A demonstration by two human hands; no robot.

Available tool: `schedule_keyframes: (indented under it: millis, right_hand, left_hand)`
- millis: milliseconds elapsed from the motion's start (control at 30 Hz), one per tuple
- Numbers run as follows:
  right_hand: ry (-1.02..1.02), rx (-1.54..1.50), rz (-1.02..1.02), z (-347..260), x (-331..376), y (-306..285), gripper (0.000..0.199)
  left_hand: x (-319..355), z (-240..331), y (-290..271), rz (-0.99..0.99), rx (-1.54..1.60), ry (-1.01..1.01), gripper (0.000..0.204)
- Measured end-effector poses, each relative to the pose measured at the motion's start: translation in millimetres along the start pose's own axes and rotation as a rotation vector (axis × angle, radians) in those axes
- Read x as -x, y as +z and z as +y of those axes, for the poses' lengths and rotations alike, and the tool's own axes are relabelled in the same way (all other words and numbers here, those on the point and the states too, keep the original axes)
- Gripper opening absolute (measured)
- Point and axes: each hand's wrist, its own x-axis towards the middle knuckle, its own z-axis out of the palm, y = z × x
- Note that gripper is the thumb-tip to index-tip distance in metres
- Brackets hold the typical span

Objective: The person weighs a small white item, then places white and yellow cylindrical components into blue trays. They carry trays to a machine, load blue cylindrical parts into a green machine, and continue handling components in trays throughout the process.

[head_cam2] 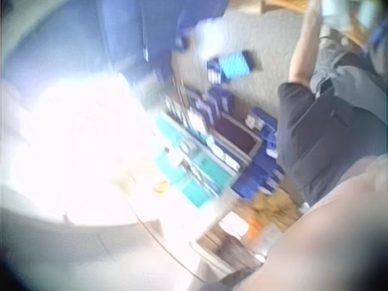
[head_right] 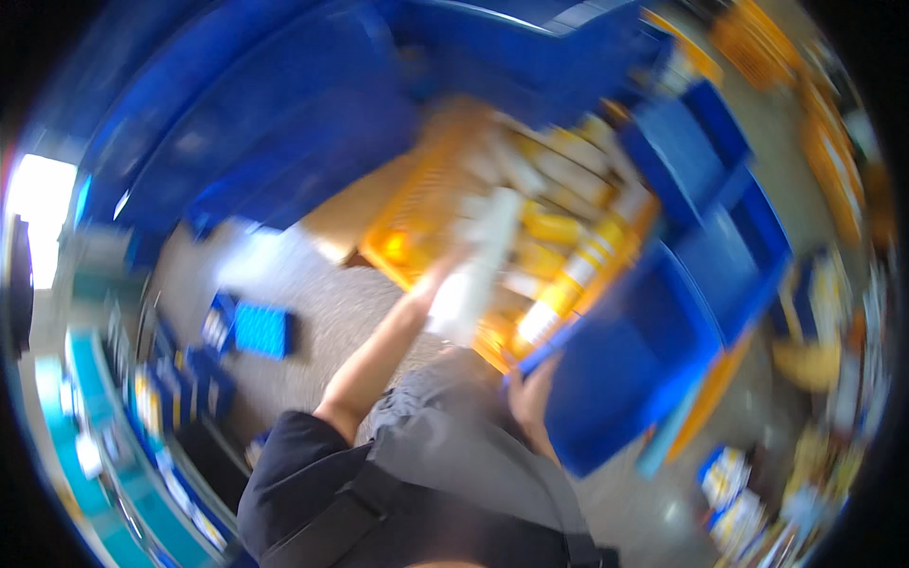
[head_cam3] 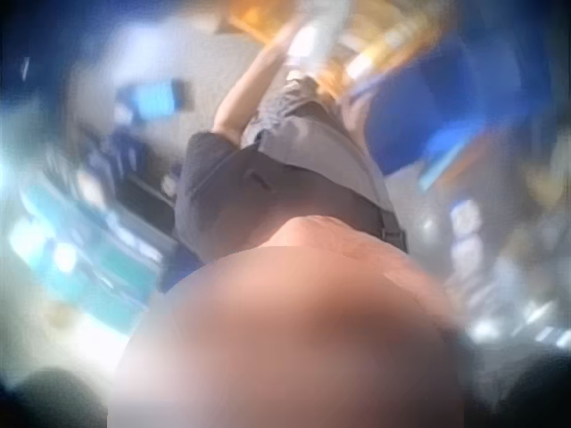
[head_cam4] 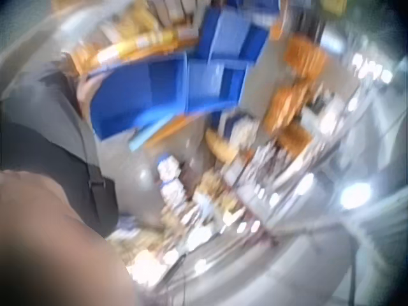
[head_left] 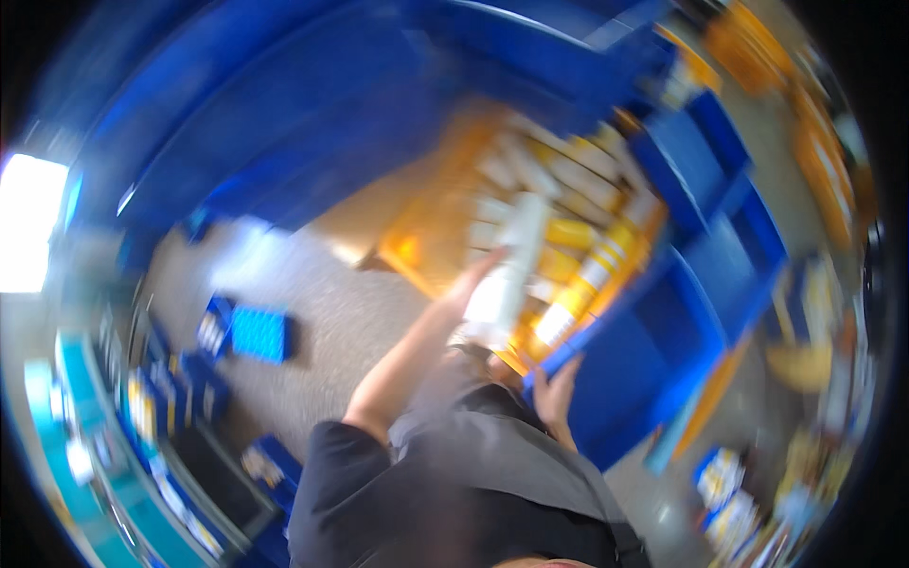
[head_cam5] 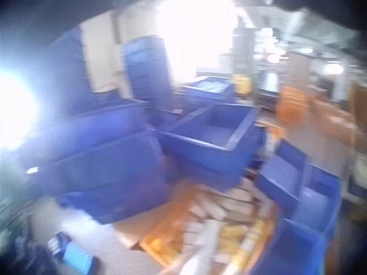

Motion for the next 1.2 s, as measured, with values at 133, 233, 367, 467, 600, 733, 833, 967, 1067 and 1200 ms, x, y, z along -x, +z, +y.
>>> schedule_keyframes:
  millis: [133,233,367,467,600,733,833,967,1067,1200]
  right_hand:
    - [0.190,-0.033,-0.184,-36.4,61.4,5.4,0.086]
    - [0.177,-0.047,-0.225,-41.4,76.0,11.3,0.082]
    - [0.112,-0.035,-0.090,-26.2,81.4,30.6,0.072]
    - [0.079,0.001,0.053,-17.8,84.6,46.4,0.068]
    - [0.291,-0.221,0.033,-16.1,72.7,33.5,0.064]
    - [0.255,-1.335,0.178,-13.9,27.0,-24.6,0.067]
    - [0.139,-1.304,-0.079,-3.6,-6.3,-66.6,0.057]
    - [0.261,-1.335,0.217,24.3,-79.2,-103.5,0.056]
    - [0.204,-1.515,0.158,27.0,-91.0,-120.5,0.058]
    - [0.164,-1.031,-0.173,11.5,-66.3,-115.3,0.054]
  left_hand:
    - [34.4,-8.1,-23.9,-0.073,0.057,-0.034,0.068]
    - [44.8,-20.9,-19.5,-0.140,0.021,-0.070,0.071]
    - [52.8,-34.9,7.3,-0.194,-0.019,-0.174,0.076]
    - [62.3,-43.5,36.9,-0.245,-0.164,-0.134,0.077]
    - [66.4,-49.2,69.5,-0.397,-0.200,-0.288,0.068]
    - [68.1,-71.9,98.3,-0.348,-0.227,-0.290,0.063]
    - [59.6,-88.3,121.4,-0.298,-0.490,-0.289,0.047]
    - [34.5,-80.8,143.7,-0.285,-0.728,-0.423,0.064]
    - [26.3,-92.1,150.2,-0.335,-0.155,-0.636,0.069]
    - [20.2,-100.3,151.5,-0.308,-0.075,-0.434,0.073]
